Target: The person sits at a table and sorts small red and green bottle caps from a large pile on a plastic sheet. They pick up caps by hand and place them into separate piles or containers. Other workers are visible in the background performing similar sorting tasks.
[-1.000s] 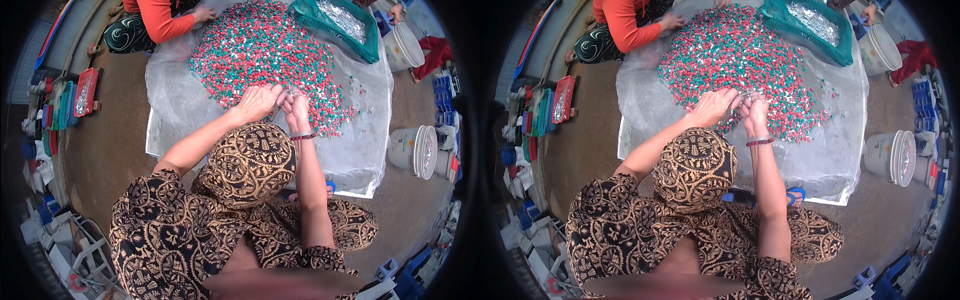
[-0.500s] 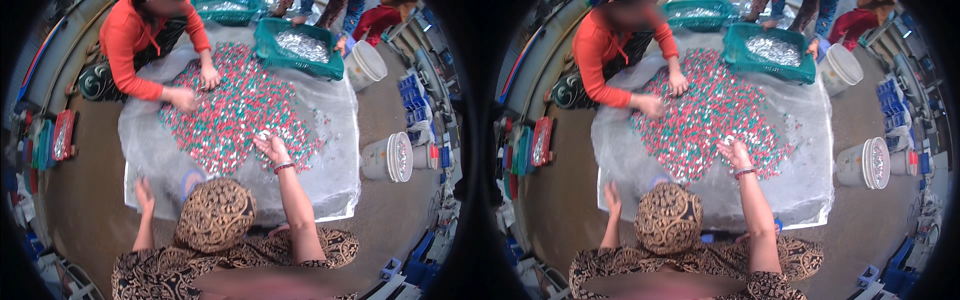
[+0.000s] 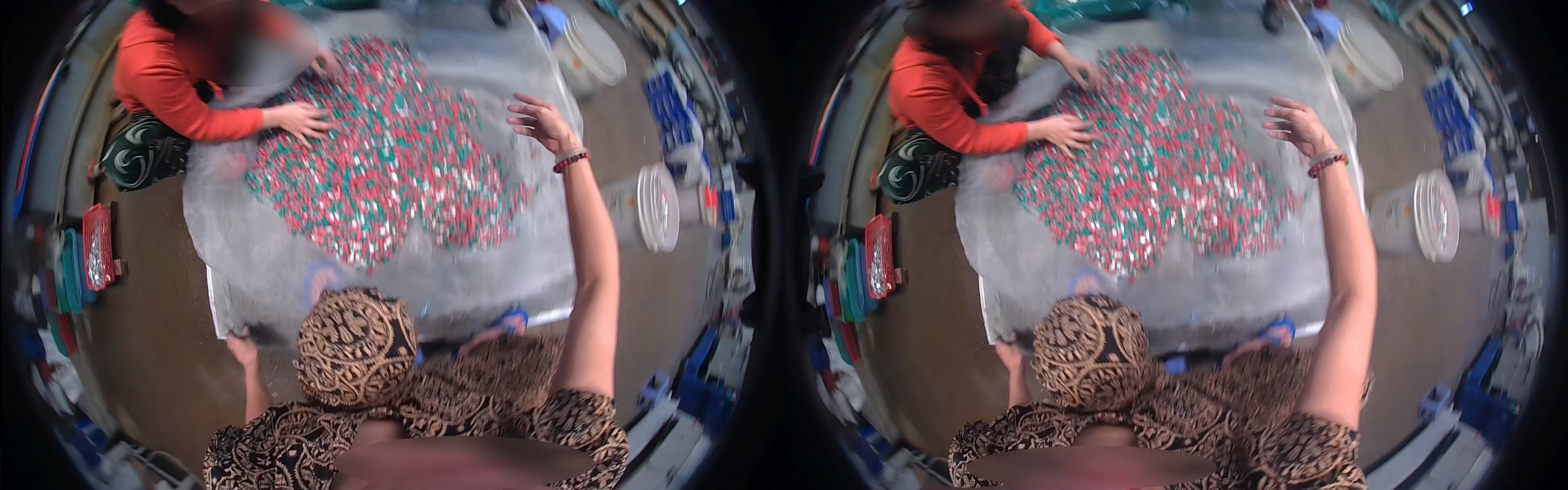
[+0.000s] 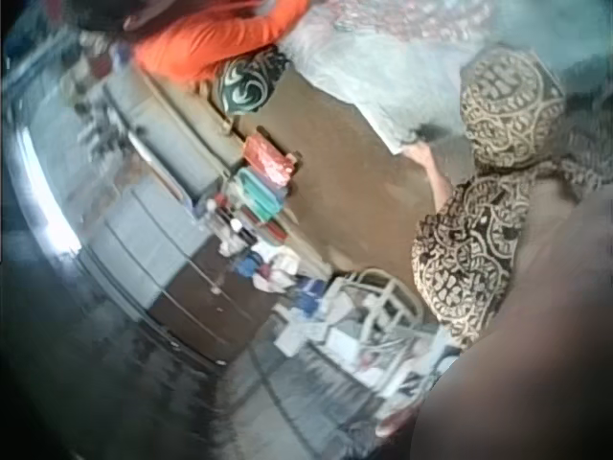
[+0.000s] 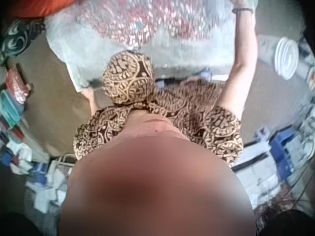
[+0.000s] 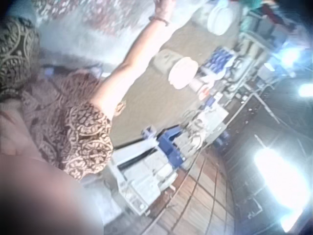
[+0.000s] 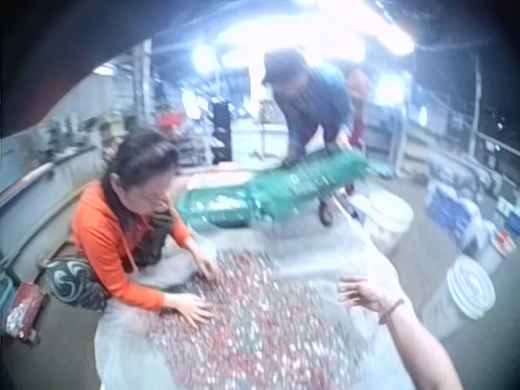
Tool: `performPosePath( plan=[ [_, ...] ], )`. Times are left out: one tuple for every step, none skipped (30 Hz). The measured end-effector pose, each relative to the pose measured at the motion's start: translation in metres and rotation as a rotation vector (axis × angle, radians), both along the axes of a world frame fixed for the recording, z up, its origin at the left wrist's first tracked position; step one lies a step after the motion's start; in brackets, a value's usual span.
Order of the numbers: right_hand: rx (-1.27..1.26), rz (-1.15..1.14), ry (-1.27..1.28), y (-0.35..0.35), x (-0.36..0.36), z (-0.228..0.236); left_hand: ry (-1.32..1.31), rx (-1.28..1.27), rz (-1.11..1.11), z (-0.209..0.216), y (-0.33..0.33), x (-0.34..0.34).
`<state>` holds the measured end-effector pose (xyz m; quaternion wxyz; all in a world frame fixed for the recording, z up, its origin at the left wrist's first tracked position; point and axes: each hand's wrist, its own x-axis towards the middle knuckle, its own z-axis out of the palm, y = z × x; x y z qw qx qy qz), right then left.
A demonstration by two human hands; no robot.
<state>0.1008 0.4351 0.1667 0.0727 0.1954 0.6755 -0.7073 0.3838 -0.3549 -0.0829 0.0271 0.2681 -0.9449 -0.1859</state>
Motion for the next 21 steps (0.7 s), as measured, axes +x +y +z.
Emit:
performPosePath(
  plan=[
    [0.106, 0.129, -0.151, 0.004, 0.033, -0.007, -0.105, -0.112, 0.008, -0.012, 0.001, -0.004],
    [0.197, 0.276, -0.267, 0.009, 0.063, -0.009, -0.216, -0.044, -0.038, -0.017, -0.002, -0.009],
    [0.25, 0.277, -0.361, 0.018, 0.095, -0.007, -0.214, 0.111, -0.016, -0.022, -0.002, -0.016],
    [0.298, 0.288, -0.434, 0.03, 0.127, 0.001, -0.239, 0.127, -0.066, -0.023, -0.001, -0.025],
    [0.335, 0.308, -0.489, 0.043, 0.161, 0.009, -0.411, -0.115, -0.133, -0.02, 0.004, -0.03],
    [0.387, 0.223, -0.514, 0.059, 0.188, 0.014, -0.455, -0.147, -0.071, -0.014, 0.009, -0.042],
    [0.457, 0.127, -0.507, 0.078, 0.216, 0.018, -0.451, -0.191, -0.024, -0.005, 0.017, -0.052],
    [0.515, 0.039, -0.517, 0.098, 0.244, 0.021, -0.392, -0.222, -0.072, 0.01, 0.025, -0.062],
    [0.573, -0.031, -0.5, 0.12, 0.27, 0.018, -0.333, -0.241, -0.141, 0.026, 0.037, -0.075],
    [0.645, -0.109, -0.566, 0.141, 0.297, 0.011, -0.218, -0.267, -0.223, 0.045, 0.051, -0.088],
    [0.69, -0.125, -0.56, 0.161, 0.322, 0.0, -0.1, -0.292, -0.288, 0.067, 0.066, -0.1],
    [0.787, -0.142, -0.631, 0.177, 0.346, -0.012, 0.15, -0.287, -0.472, 0.093, 0.085, -0.113],
    [0.903, 0.041, -0.646, 0.195, 0.356, -0.029, 0.337, -0.26, -0.574, 0.119, 0.107, -0.132],
    [1.036, 0.22, -0.657, 0.205, 0.365, -0.04, 0.544, -0.206, -0.654, 0.151, 0.132, -0.149],
    [1.012, 0.135, -0.675, 0.205, 0.377, -0.055, 0.682, -0.142, -0.674, 0.187, 0.157, -0.168],
    [1.022, 0.007, -0.759, 0.199, 0.386, -0.066, 0.825, -0.011, -0.752, 0.224, 0.185, -0.185],
    [0.872, -0.089, -0.727, 0.187, 0.4, -0.075, 0.893, -0.077, -0.792, 0.264, 0.212, -0.194],
    [0.736, -0.162, -0.752, 0.177, 0.4, -0.081, 0.912, -0.005, -0.826, 0.3, 0.242, -0.199],
    [0.703, -0.188, -0.699, 0.165, 0.401, -0.087, 0.923, 0.034, -0.938, 0.335, 0.272, -0.201],
    [0.47, -0.323, -0.674, 0.151, 0.403, -0.092, 0.882, 0.149, -1.081, 0.362, 0.303, -0.198],
    [0.372, -0.34, -0.671, 0.143, 0.393, -0.101, 0.807, 0.271, -1.182, 0.38, 0.336, -0.192]
  ],
)
